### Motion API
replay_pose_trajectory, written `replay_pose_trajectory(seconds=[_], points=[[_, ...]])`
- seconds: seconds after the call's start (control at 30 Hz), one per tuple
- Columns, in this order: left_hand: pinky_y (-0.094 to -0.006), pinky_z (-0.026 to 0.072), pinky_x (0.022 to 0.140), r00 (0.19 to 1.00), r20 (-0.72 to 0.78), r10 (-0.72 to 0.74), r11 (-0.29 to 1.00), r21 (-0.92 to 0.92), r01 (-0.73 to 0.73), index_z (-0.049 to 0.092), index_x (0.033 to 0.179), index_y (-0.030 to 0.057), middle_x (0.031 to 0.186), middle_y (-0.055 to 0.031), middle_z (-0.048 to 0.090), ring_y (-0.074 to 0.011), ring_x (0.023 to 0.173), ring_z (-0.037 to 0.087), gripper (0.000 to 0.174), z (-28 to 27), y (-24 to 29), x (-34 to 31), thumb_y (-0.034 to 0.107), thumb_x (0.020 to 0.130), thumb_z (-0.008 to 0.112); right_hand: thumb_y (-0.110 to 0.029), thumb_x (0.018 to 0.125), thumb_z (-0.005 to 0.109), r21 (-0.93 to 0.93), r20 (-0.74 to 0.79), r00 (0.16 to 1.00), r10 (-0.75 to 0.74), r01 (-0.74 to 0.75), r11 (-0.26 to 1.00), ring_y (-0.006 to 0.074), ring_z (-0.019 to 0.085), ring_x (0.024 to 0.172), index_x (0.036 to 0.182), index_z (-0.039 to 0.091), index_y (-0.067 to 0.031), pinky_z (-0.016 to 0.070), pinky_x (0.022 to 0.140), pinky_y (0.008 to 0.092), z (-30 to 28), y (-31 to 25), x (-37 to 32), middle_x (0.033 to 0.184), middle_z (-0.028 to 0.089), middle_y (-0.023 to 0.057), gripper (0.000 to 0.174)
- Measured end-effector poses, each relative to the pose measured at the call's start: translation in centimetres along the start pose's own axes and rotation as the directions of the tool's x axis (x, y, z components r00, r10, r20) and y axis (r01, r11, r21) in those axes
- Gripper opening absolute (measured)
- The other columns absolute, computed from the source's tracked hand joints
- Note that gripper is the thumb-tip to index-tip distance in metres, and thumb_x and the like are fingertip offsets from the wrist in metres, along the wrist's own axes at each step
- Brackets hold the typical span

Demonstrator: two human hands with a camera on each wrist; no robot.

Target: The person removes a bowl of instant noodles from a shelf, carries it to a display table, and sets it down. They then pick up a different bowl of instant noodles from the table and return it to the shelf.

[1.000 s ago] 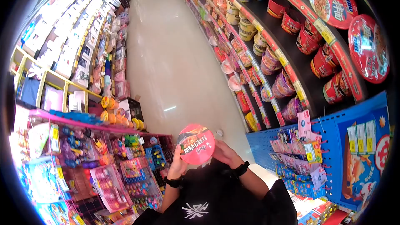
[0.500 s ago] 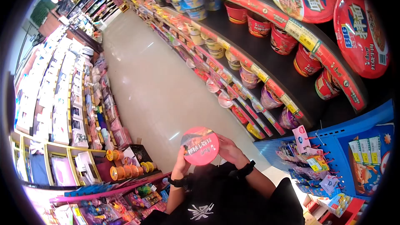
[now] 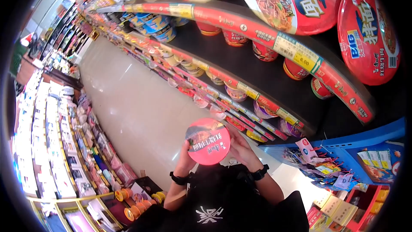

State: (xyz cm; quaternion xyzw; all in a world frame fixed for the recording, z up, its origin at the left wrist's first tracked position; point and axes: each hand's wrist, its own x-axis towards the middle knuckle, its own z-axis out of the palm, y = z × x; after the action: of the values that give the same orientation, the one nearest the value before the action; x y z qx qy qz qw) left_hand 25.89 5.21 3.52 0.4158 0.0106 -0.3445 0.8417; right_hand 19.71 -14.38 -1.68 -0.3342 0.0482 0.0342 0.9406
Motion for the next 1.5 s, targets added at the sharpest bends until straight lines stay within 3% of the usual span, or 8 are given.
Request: replay_pose_trajectory(seconds=[0.17,0.3,0.47,0.63,0.77,1.07,1.23,1.5], points=[[-0.0435,0.0389,0.102,0.992,0.13,0.0,0.996,-0.088,0.012,0.033,0.138,0.0022,0.136,-0.0145,0.045,-0.0281,0.123,0.046,0.063,0.2,5.7,7.6,0.05,0.096,0.033,-0.048,0.077,0.07,-0.358,0.123,0.943,-0.308,0.332,0.873,0.0256,0.011,0.142,0.147,-0.009,-0.0069,0.0159,0.112,0.0432,4.6,-4.7,5.1,0.154,0.005,0.0135,0.113],[-0.0416,0.0378,0.103,0.963,0.27,0.004,1.0,0.029,-0.012,0.032,0.139,0.0024,0.138,-0.0136,0.043,-0.0263,0.125,0.045,0.067,2.7,12.0,13.2,0.054,0.096,0.03,-0.035,0.061,0.086,-0.662,0.112,0.897,-0.428,0.388,0.641,0.0273,0.013,0.14,0.146,-0.006,-0.004,0.0182,0.111,0.0413,7.8,-7.0,9.8,0.153,0.005,0.0157,0.129],[-0.0409,0.0342,0.106,0.888,0.46,-0.017,0.996,0.085,-0.025,0.03,0.14,0.0042,0.141,-0.0116,0.04,-0.0246,0.128,0.04,0.077,4.6,16.5,20.7,0.064,0.091,0.027,-0.013,0.071,0.078,-0.962,0.056,0.837,-0.544,0.191,0.195,0.0222,0.041,0.122,0.137,0.029,-0.0025,0.0329,0.103,0.0369,8.0,-9.1,16.1,0.135,0.039,0.0127,0.083],[-0.0408,0.0284,0.109,0.8,0.57,0.184,0.962,0.061,-0.265,0.025,0.142,0.0102,0.14,-0.0076,0.039,-0.0228,0.131,0.036,0.07,7.2,17.9,24.9,0.06,0.094,0.027,-0.024,0.069,0.081,-0.692,-0.127,0.718,-0.685,0.431,0.58,0.0305,0.035,0.128,0.139,0.016,0.0028,0.031,0.105,0.0397,10.9,-11.7,21.4,0.137,0.03,0.0207,0.099],[-0.0401,0.0299,0.106,0.815,0.564,0.135,0.964,0.115,-0.239,0.027,0.141,0.0126,0.14,-0.0058,0.039,-0.0225,0.13,0.037,0.064,7.5,18.2,26.7,0.057,0.095,0.028,-0.025,0.071,0.079,-0.955,0.041,0.554,-0.831,0.266,0.131,0.0287,0.042,0.121,0.136,0.019,0.0049,0.0348,0.101,0.0364,10.1,-12.9,23.6,0.131,0.037,0.0213,0.093],[-0.032,0.034,0.099,0.817,0.509,0.27,0.864,0.246,-0.439,0.041,0.129,-0.0023,0.126,-0.0103,0.046,-0.0186,0.114,0.043,0.047,7.4,13.1,35.7,0.034,0.101,0.036,-0.019,0.074,0.075,-0.917,-0.167,0.307,-0.937,0.3,0.262,0.0246,0.06,0.101,0.111,0.056,0.0009,0.0464,0.087,0.0365,8.5,-14.0,27.1,0.107,0.061,0.0151,0.046],[-0.0357,0.0415,0.096,0.815,0.496,0.299,0.873,0.203,-0.443,0.046,0.126,0.0017,0.123,-0.01,0.052,-0.0199,0.111,0.05,0.051,8.4,13.2,36.5,0.043,0.098,0.04,-0.038,0.076,0.068,-0.994,-0.08,0.328,-0.941,0.049,0.102,0.0396,0.046,0.116,0.12,0.052,-0.005,0.0315,0.102,0.0483,6.6,-14.0,29.1,0.124,0.05,0.0214,0.057],[-0.0354,0.0442,0.094,0.862,0.498,0.093,0.91,0.308,-0.276,0.048,0.124,0.0023,0.122,-0.0101,0.054,-0.0195,0.109,0.053,0.041,9.1,14.5,36.7,0.032,0.096,0.05,-0.036,0.087,0.045,-0.961,-0.275,0.373,-0.886,-0.144,0.237,0.0454,0.023,0.132,0.138,0.035,-0.003,0.0152,0.108,0.0577,6.3,-14.9,32.6,0.143,0.029,0.0249,0.061]])
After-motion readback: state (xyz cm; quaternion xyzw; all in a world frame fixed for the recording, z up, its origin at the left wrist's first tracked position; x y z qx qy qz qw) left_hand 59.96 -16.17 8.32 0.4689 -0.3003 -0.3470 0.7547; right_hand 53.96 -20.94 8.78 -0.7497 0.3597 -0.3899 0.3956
